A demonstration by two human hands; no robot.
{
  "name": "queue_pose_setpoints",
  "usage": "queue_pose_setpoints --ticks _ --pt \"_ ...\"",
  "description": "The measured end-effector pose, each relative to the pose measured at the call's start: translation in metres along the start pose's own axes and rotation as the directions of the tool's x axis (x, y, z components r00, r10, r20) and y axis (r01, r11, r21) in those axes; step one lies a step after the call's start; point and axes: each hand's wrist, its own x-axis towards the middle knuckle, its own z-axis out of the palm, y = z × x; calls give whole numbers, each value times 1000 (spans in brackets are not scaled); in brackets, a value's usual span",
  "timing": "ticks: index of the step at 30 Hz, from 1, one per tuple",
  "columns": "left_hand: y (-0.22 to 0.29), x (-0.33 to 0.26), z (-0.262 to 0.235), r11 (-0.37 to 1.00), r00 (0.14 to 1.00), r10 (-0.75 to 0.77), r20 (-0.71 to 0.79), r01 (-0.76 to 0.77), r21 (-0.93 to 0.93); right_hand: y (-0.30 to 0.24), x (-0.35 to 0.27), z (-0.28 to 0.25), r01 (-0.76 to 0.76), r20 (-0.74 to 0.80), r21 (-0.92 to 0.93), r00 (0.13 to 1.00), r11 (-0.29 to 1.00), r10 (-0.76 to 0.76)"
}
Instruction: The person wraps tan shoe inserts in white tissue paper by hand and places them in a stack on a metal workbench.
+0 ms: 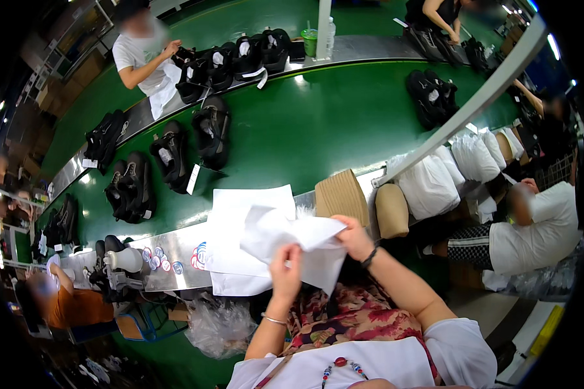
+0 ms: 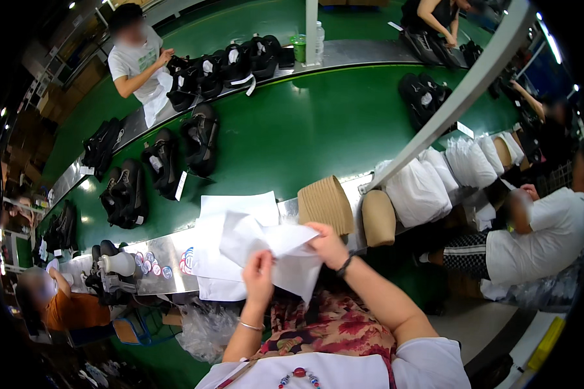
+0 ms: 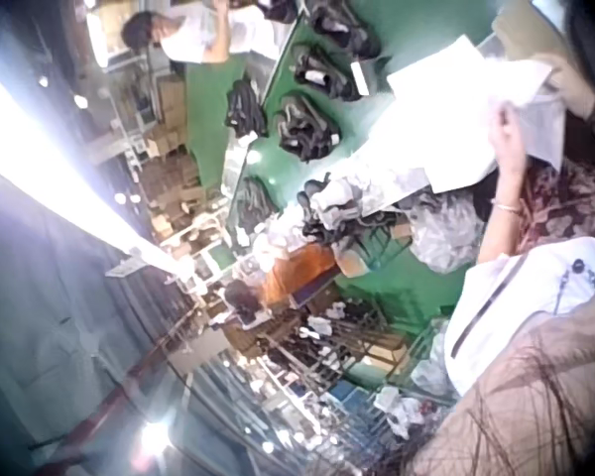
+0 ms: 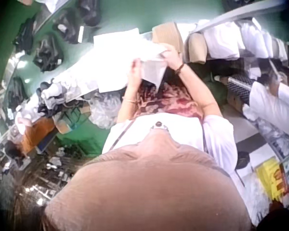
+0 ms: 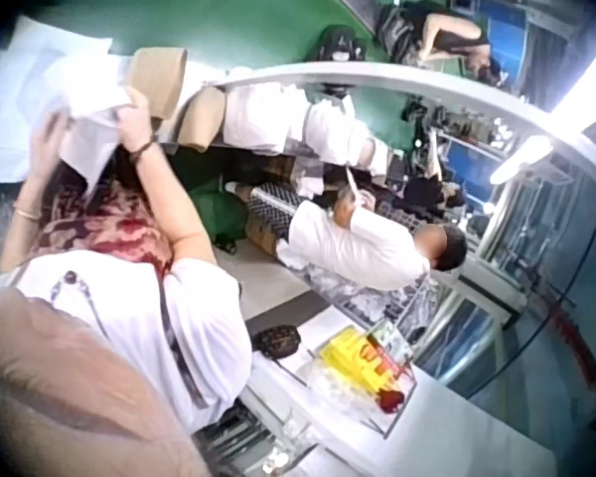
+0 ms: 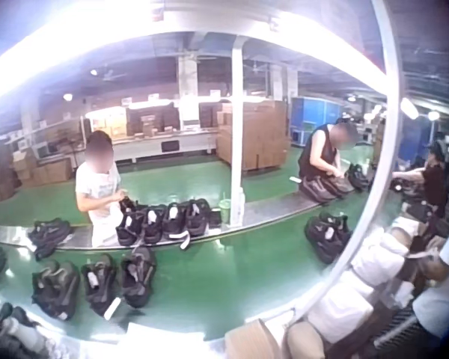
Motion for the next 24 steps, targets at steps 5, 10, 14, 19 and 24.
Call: queue_pose_setpoints --ticks 5,10,14,19,24 --pt "-21 67 -12 994 992 71 -108 -62 86 -58 -9 -89 64 336 -827 853 559 399" --pt "-63 106 73 853 945 294 140 -326 408 -23 17 -109 -90 -94 -883 995 460 14" --pt "-62 95 148 846 961 85 264 -209 491 16 29 -109 -121 -219 -866 964 485 -149" --pt "-55 100 170 841 941 -153 301 -36 540 25 45 -123 -55 -241 -678 959 733 -151" --pt "-83 123 186 884 965 -210 156 120 452 16 50 -121 -38 -160 -564 985 825 -65"
